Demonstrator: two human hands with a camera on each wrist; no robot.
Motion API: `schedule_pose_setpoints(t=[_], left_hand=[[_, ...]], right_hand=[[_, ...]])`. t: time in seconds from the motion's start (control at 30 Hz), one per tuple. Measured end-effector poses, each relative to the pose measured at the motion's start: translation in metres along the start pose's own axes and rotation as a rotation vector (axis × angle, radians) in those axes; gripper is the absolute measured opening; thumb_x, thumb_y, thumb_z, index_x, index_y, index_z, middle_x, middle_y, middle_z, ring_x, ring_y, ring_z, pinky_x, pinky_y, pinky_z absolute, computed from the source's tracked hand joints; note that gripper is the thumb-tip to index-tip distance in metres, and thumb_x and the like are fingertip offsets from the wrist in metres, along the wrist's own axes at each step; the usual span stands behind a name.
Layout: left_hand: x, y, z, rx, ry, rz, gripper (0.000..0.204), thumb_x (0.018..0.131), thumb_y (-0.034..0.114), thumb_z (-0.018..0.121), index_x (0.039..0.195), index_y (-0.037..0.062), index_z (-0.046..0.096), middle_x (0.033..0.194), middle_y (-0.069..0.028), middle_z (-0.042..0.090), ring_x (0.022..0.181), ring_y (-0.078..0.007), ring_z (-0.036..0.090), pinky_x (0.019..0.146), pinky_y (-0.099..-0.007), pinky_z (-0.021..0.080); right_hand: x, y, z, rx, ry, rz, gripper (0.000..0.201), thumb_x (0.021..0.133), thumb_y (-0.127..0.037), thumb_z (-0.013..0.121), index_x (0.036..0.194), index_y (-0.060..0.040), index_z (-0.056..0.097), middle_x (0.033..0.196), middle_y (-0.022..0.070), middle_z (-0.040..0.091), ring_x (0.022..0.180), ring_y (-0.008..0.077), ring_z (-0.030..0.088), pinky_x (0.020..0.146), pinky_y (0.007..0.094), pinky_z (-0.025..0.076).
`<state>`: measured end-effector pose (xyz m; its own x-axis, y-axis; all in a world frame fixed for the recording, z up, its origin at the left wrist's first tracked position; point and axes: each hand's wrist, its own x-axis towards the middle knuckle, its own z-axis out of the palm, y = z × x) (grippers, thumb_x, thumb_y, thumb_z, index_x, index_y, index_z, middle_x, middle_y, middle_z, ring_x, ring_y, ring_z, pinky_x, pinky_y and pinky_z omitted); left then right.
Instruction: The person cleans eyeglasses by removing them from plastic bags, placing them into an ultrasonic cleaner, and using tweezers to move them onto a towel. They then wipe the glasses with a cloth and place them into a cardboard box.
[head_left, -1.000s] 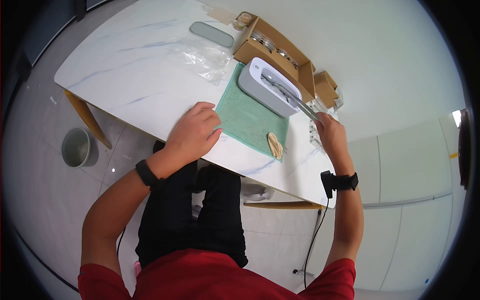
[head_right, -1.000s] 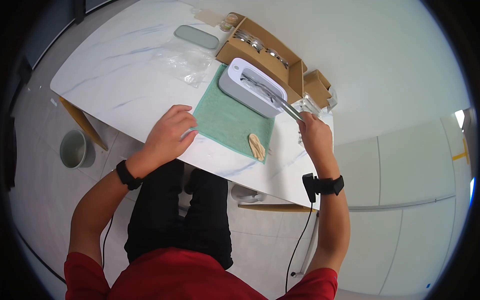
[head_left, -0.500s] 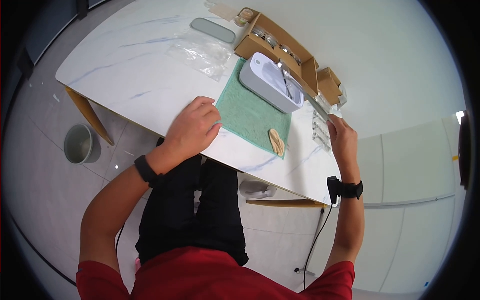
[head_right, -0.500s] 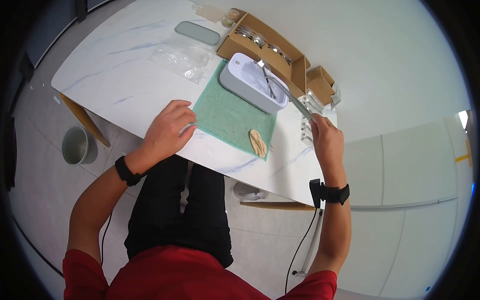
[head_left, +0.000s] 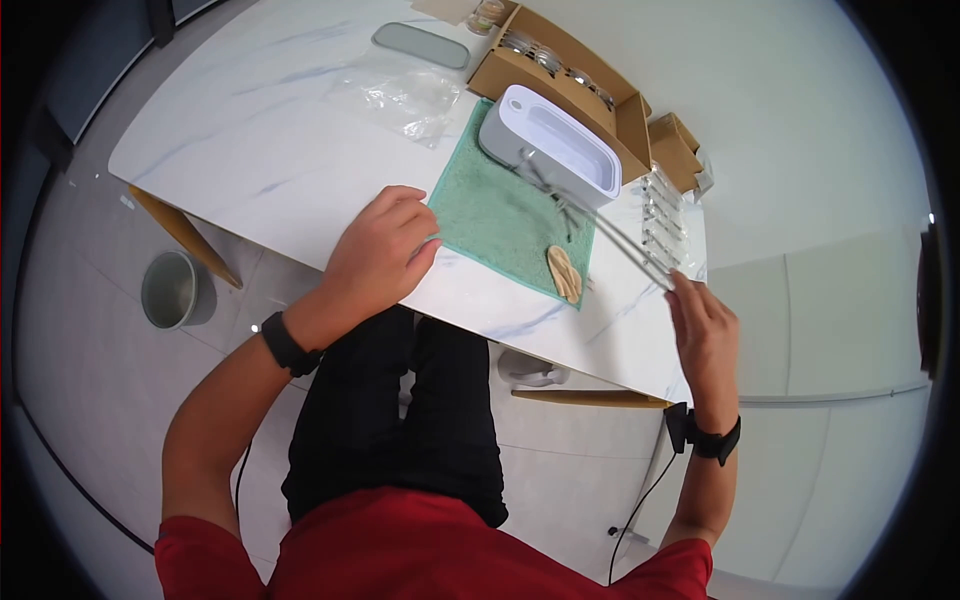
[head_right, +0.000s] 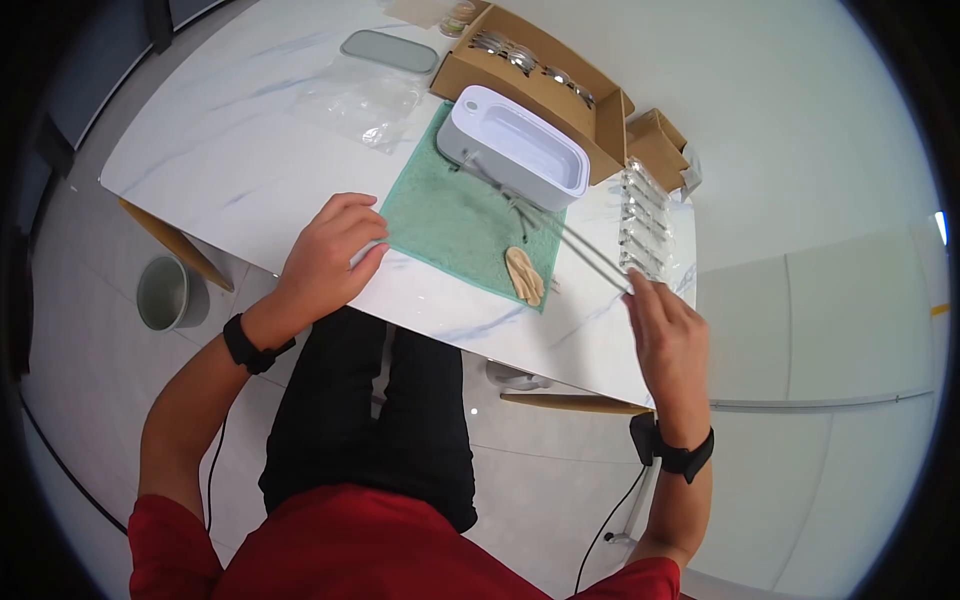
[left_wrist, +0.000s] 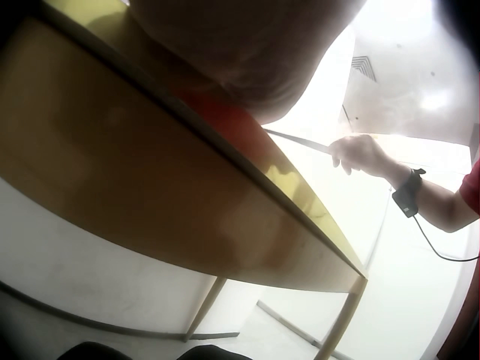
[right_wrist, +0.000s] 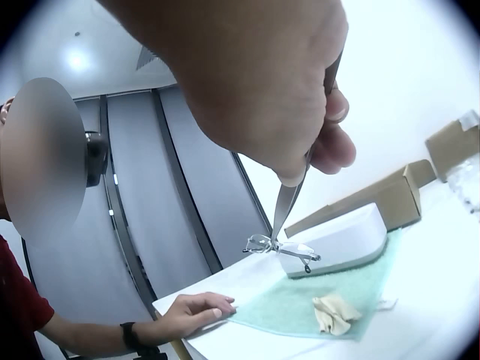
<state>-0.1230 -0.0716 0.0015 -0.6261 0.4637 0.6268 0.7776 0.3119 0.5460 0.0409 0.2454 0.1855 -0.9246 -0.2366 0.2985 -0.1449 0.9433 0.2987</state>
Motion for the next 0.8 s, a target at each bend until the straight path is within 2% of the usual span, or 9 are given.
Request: schedule_pose_setpoints(t=[0.2, 0.37, 0.5, 0.6, 0.67, 0.7, 0.8], left_hand=[[0.001, 0.003, -0.002, 0.005, -0.023, -0.004, 0.012, 0.082, 0.0, 0.072, 0.093, 0.0014, 0.068, 0.104, -0.0098, 0.069, 0.12, -0.0339, 0.061, 0.093, -0.0423, 0.053], [0.002, 0.002, 0.0, 0.008, -0.029, -0.012, 0.012, 0.081, -0.001, 0.073, 0.092, 0.0018, 0.068, 0.107, -0.0093, 0.069, 0.121, -0.0343, 0.06, 0.093, -0.043, 0.054], [0.003, 0.004, -0.003, 0.01, -0.051, -0.017, 0.012, 0.08, -0.001, 0.073, 0.091, 0.0019, 0.069, 0.11, -0.0092, 0.068, 0.122, -0.0342, 0.06, 0.093, -0.0432, 0.054], [0.005, 0.006, -0.003, 0.005, -0.073, -0.025, 0.013, 0.08, -0.002, 0.073, 0.092, 0.0015, 0.069, 0.111, -0.0098, 0.068, 0.123, -0.0346, 0.059, 0.093, -0.0437, 0.054], [0.006, 0.007, -0.004, 0.003, -0.089, -0.031, 0.014, 0.079, -0.002, 0.073, 0.092, 0.0011, 0.069, 0.111, -0.0105, 0.068, 0.124, -0.0354, 0.059, 0.093, -0.0442, 0.054], [0.006, 0.007, -0.004, 0.001, -0.097, -0.036, 0.014, 0.079, -0.002, 0.073, 0.092, 0.0009, 0.069, 0.112, -0.0109, 0.067, 0.124, -0.0359, 0.059, 0.093, -0.0445, 0.054], [0.007, 0.007, -0.004, -0.011, -0.106, -0.044, 0.015, 0.078, -0.002, 0.074, 0.092, 0.0006, 0.068, 0.112, -0.012, 0.067, 0.124, -0.0374, 0.059, 0.092, -0.0455, 0.054]], right_hand=[[0.006, 0.004, 0.035, -0.02, -0.094, -0.076, 0.031, 0.087, -0.011, 0.076, 0.117, -0.0042, 0.067, 0.085, 0.0074, 0.065, 0.075, 0.0262, 0.066, 0.062, 0.037, 0.054], [0.008, 0.011, 0.009, -0.024, -0.098, -0.061, 0.035, 0.082, -0.007, 0.08, 0.114, -0.0045, 0.068, 0.084, 0.0064, 0.065, 0.077, 0.026, 0.065, 0.065, 0.0369, 0.053], [-0.002, 0.025, -0.023, 0.162, -0.114, 0.093, 0.035, 0.078, 0.001, 0.08, 0.112, -0.0033, 0.07, 0.086, 0.0084, 0.068, 0.074, 0.0271, 0.064, 0.065, 0.0375, 0.052], [0.012, 0.043, -0.028, 0.114, -0.004, 0.23, 0.03, 0.087, 0.001, 0.074, 0.116, -0.0011, 0.069, 0.083, 0.0103, 0.065, 0.066, 0.0211, 0.06, 0.062, 0.0333, 0.05], [0.033, 0.063, -0.016, 0.097, 0.053, 0.383, 0.022, 0.099, -0.007, 0.066, 0.12, 0.0005, 0.068, 0.083, 0.0108, 0.065, 0.068, 0.0177, 0.056, 0.063, 0.0307, 0.05], [0.047, 0.079, -0.001, 0.153, 0.108, 0.39, 0.022, 0.101, -0.009, 0.065, 0.12, -0.0008, 0.068, 0.089, 0.0118, 0.069, 0.071, 0.0199, 0.062, 0.067, 0.031, 0.052], [0.092, 0.128, 0.049, 0.025, 0.119, 0.305, 0.021, 0.099, -0.013, 0.065, 0.117, -0.0035, 0.069, 0.1, 0.0167, 0.074, 0.082, 0.033, 0.071, 0.073, 0.0395, 0.056]])
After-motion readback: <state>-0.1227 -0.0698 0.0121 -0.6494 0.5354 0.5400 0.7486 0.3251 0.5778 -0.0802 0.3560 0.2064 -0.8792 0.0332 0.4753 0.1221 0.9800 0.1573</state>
